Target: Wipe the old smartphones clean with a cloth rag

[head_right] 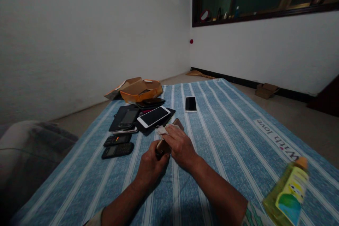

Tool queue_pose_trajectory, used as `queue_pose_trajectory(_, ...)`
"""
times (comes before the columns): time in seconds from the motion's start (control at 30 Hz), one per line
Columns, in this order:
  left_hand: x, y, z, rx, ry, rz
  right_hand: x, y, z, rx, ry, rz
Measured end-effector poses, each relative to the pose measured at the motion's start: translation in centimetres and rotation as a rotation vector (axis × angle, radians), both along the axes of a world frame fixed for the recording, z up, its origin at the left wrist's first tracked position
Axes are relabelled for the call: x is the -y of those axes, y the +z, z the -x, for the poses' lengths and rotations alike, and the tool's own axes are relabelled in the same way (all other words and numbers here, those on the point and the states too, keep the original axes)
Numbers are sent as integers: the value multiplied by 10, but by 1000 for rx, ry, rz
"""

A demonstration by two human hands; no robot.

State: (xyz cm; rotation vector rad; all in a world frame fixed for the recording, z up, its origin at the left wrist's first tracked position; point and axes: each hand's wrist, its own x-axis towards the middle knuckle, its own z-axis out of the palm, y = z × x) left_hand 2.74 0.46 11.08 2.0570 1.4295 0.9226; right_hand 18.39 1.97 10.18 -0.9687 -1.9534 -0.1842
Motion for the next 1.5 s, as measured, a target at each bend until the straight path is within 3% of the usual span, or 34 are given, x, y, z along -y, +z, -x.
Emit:
queue_pose_trajectory(0.23, 1, -1, 0, 41, -4, 20, -4, 0, -8, -4, -19, 33)
queue_pose_trajectory(0.5, 0, -2, 0, 105, -12, 35, 7, 4, 5, 38, 27, 13)
queue_pose_trajectory(0.7, 1, 1, 0, 145, -46, 63, 3, 2, -1, 20, -27, -26)
queue_pose_trajectory(0.93, 1, 3, -1, 217, -47, 77, 13, 11, 10, 97, 16, -36)
queue_pose_trajectory(1.17, 0, 4, 0, 200, -46, 82, -4, -3, -7, 19, -110, -15)
queue_pose_trajectory(1.37, -3, 3, 1, 318, -33, 184, -14, -8, -29, -96, -139, 78)
queue_pose_trajectory(1.5, -3, 11, -3, 471, -15, 345, -17, -8, -34, -131, -159, 94)
